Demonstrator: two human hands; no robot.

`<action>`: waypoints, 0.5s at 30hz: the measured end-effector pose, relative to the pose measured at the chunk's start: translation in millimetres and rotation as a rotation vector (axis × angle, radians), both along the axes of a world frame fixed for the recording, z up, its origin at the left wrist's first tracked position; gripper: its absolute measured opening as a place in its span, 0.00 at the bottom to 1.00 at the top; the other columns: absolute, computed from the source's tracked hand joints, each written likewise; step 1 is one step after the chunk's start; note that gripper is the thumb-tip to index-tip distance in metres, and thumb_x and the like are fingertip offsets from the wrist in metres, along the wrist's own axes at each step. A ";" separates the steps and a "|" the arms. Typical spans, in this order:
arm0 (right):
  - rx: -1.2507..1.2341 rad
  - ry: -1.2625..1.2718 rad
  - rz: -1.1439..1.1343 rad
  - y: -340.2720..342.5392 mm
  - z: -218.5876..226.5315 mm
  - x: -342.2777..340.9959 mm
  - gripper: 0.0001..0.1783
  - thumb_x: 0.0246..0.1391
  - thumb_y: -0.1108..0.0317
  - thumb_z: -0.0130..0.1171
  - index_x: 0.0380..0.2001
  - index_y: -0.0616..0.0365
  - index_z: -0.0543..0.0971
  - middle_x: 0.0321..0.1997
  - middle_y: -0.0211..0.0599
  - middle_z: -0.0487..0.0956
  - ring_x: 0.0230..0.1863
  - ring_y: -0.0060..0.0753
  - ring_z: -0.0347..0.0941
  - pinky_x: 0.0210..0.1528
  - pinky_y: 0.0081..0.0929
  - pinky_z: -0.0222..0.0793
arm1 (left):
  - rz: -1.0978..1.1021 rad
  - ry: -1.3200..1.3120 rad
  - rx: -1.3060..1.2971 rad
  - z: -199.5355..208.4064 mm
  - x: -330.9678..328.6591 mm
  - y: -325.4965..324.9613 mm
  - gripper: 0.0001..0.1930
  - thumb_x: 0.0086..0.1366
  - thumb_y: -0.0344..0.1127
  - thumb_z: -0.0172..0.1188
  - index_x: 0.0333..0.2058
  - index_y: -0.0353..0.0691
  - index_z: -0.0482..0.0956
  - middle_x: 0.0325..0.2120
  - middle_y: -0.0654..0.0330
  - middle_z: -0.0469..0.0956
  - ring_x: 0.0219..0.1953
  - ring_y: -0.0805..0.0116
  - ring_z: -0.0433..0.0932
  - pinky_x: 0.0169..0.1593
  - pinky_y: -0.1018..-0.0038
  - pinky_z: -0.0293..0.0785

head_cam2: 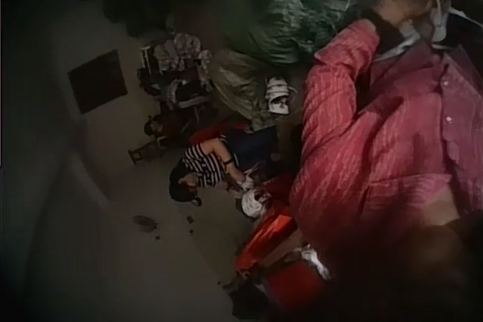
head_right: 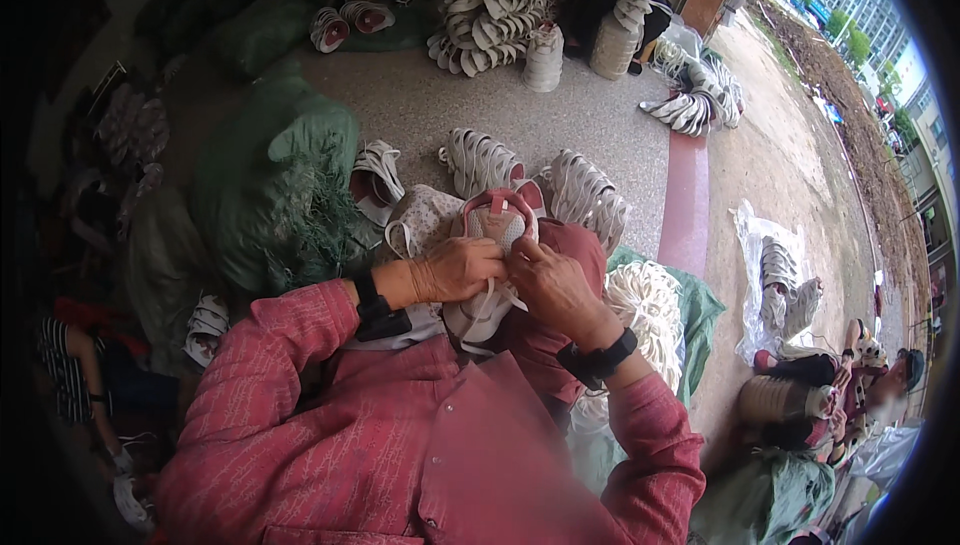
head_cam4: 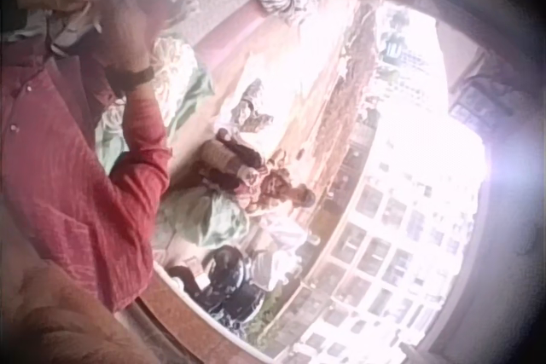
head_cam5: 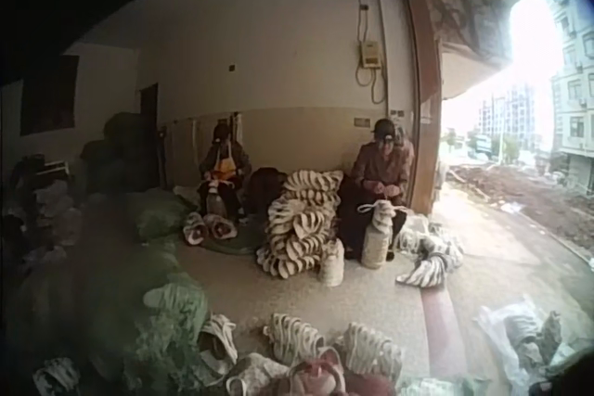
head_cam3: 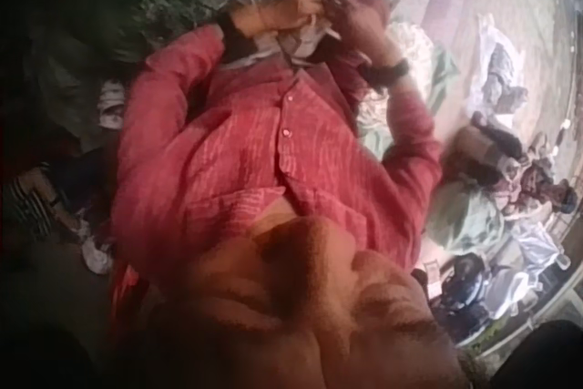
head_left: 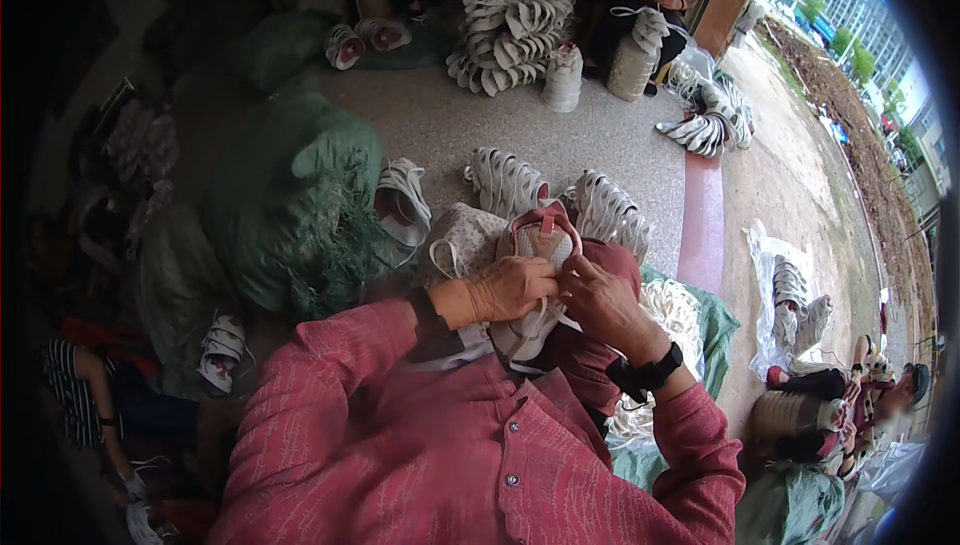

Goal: The person sits on the floor and threads a white shoelace through the eyelets of a white and pink sneaker. They pull the lace through the holes and adjust the tension repeatedly to ensure it is properly seated.

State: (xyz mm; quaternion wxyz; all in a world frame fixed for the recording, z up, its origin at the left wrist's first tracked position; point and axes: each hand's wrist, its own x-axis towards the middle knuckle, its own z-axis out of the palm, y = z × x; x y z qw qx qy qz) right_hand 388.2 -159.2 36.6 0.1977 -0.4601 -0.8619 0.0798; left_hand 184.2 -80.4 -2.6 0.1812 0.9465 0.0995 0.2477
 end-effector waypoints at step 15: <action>0.097 0.071 0.061 2.6 -5.6 -14.4 0.06 0.44 0.70 0.62 0.29 0.55 0.79 0.34 0.35 0.72 0.34 0.40 0.76 0.33 0.34 0.74 | 0.119 0.175 -0.298 5.3 3.8 12.3 0.12 0.51 0.24 0.55 0.36 0.38 0.78 0.38 0.49 0.78 0.45 0.45 0.77 0.47 0.58 0.73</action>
